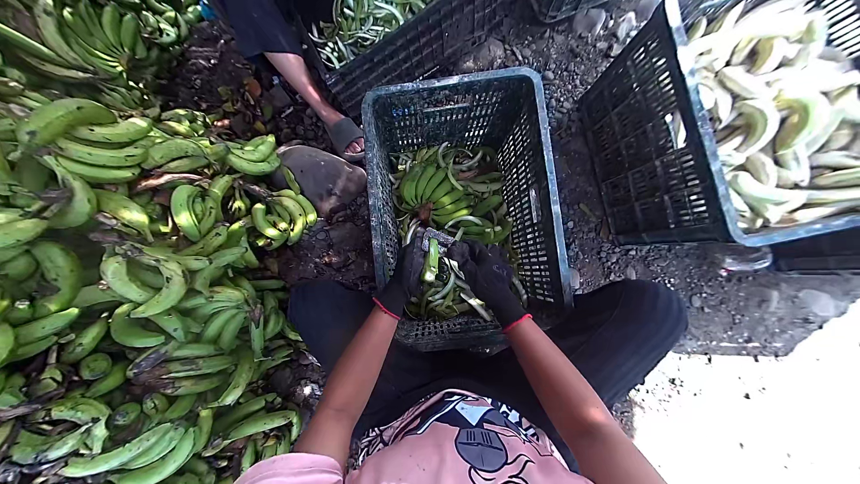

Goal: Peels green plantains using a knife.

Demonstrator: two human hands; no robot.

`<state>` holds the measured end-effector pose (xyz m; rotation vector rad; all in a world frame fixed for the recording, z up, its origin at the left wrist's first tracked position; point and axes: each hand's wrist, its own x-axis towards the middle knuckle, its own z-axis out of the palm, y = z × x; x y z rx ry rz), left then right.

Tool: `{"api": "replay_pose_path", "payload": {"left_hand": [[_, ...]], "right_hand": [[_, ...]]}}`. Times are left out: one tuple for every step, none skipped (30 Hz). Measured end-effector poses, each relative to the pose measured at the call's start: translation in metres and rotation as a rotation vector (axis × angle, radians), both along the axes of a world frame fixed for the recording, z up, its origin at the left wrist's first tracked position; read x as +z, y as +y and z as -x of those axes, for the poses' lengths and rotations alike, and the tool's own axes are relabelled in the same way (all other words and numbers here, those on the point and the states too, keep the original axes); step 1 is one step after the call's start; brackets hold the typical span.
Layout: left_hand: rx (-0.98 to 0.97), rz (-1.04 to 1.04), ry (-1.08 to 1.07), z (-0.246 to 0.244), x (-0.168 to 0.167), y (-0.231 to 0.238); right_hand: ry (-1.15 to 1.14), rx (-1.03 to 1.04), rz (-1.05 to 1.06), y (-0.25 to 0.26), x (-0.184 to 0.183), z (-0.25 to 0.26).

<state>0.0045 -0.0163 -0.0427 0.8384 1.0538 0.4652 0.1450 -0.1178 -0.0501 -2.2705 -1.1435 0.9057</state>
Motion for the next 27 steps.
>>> {"api": "replay_pose_path", "payload": {"left_hand": [[-0.005, 0.041, 0.009, -0.002, 0.004, -0.002], [-0.003, 0.077, 0.017, -0.003, 0.006, -0.002], [-0.005, 0.108, 0.022, -0.003, 0.009, -0.002], [-0.02, 0.138, 0.023, -0.001, 0.012, -0.003], [-0.047, 0.157, 0.018, 0.002, 0.014, -0.005], [-0.091, 0.171, 0.007, 0.006, 0.016, -0.009], [-0.142, 0.178, -0.014, 0.012, 0.019, -0.014], [-0.161, 0.167, -0.014, 0.015, 0.021, -0.018], [-0.146, 0.143, 0.0, 0.019, 0.02, -0.019], [-0.103, 0.111, 0.005, 0.023, 0.017, -0.018], [-0.042, 0.075, -0.011, 0.026, 0.014, -0.017], [0.001, 0.022, -0.036, 0.027, 0.01, -0.016], [0.026, -0.053, -0.054, 0.027, 0.007, -0.014], [0.045, -0.143, -0.048, 0.024, 0.005, -0.012], [0.041, -0.232, -0.022, 0.023, 0.003, -0.01], [0.06, -0.334, 0.05, 0.02, 0.003, -0.011], [0.087, -0.442, 0.161, 0.019, 0.006, -0.014], [0.108, -0.552, 0.268, 0.02, 0.007, -0.018], [0.155, -0.667, 0.356, 0.017, 0.007, -0.022], [0.214, -0.734, 0.439, 0.014, 0.009, -0.024], [0.276, -0.755, 0.502, 0.011, 0.01, -0.026], [0.339, -0.742, 0.538, 0.008, 0.009, -0.027], [0.402, -0.715, 0.545, 0.006, 0.008, -0.028], [0.463, -0.703, 0.53, 0.004, 0.006, -0.028], [0.498, -0.699, 0.514, 0.004, 0.004, -0.029], [0.506, -0.697, 0.5, 0.003, 0.003, -0.03], [0.491, -0.696, 0.504, 0.003, 0.001, -0.031]], "right_hand": [[-0.016, -0.009, -0.011, 0.0, -0.002, -0.003], [-0.018, -0.006, -0.017, 0.001, -0.002, -0.005], [-0.017, 0.001, -0.028, 0.002, -0.002, -0.006], [-0.021, 0.005, -0.041, 0.002, -0.004, -0.008], [-0.02, 0.004, -0.052, 0.0, -0.006, -0.011], [0.008, -0.022, -0.067, -0.004, -0.008, -0.016], [0.057, -0.073, -0.083, -0.009, -0.009, -0.024], [0.113, -0.128, -0.092, -0.015, -0.011, -0.034], [0.156, -0.151, -0.086, -0.018, -0.01, -0.043], [0.178, -0.166, -0.076, -0.02, -0.008, -0.047], [0.18, -0.146, -0.083, -0.022, -0.006, -0.045], [0.167, -0.093, -0.11, -0.023, -0.004, -0.041], [0.163, -0.041, -0.136, -0.022, -0.002, -0.034], [0.16, -0.007, -0.157, -0.018, -0.001, -0.026], [0.176, 0.015, -0.166, -0.016, -0.003, -0.017], [0.207, 0.037, -0.132, -0.014, -0.005, -0.009], [0.24, 0.053, -0.081, -0.013, -0.007, 0.0], [0.26, 0.072, -0.034, -0.013, -0.008, 0.008], [0.255, 0.083, 0.004, -0.014, -0.007, 0.015], [0.246, 0.09, 0.037, -0.016, -0.006, 0.02], [0.221, 0.085, 0.056, -0.019, -0.005, 0.025], [0.196, 0.076, 0.077, -0.022, -0.002, 0.029], [0.163, 0.073, 0.09, -0.026, 0.001, 0.032], [0.135, 0.071, 0.093, -0.03, 0.004, 0.034], [0.115, 0.071, 0.097, -0.033, 0.007, 0.035], [0.099, 0.072, 0.098, -0.036, 0.008, 0.035], [0.086, 0.074, 0.109, -0.037, 0.01, 0.033]]}}
